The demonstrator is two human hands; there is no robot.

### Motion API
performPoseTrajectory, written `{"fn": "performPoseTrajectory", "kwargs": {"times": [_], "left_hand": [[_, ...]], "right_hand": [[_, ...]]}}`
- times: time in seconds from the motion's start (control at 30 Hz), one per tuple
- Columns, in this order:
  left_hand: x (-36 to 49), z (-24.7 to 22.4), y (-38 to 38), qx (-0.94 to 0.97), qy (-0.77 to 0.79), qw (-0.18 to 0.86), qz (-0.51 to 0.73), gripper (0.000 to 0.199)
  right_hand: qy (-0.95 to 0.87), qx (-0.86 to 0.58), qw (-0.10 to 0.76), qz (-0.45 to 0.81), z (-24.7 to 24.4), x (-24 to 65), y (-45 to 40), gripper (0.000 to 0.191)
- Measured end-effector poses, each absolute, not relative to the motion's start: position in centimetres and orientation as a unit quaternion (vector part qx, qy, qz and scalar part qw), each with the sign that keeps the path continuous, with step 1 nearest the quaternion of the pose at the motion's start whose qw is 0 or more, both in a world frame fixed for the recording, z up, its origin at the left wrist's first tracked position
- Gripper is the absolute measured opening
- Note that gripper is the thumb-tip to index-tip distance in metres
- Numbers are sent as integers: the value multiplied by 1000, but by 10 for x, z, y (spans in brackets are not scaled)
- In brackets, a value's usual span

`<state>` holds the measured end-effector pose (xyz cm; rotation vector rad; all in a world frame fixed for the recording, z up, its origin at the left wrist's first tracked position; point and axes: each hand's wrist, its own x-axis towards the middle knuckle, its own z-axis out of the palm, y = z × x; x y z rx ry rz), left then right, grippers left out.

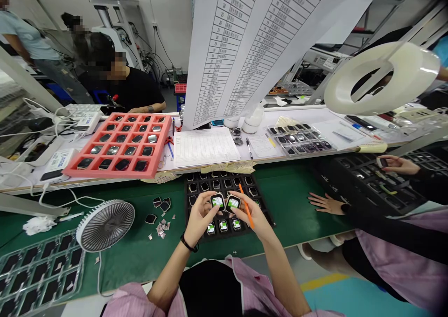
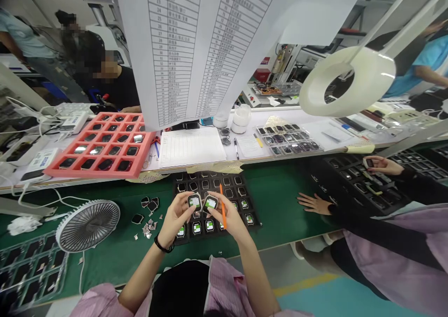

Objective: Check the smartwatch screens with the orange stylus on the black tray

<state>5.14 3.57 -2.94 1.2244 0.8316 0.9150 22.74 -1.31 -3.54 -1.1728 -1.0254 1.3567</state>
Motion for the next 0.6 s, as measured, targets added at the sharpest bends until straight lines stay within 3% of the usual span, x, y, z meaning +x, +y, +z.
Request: {"fn": "performPoseTrajectory", "kwargs": {"times": [0.13,0.6], "left_hand": [[52,-32,37,515,391,649,401,34],[51,-35,38,513,386,649,408,33]], "right_hand": [[-408,-499,524,557,-35,225,-12,33],[-412,-492,531,553,-39,223,-10,35]]}}
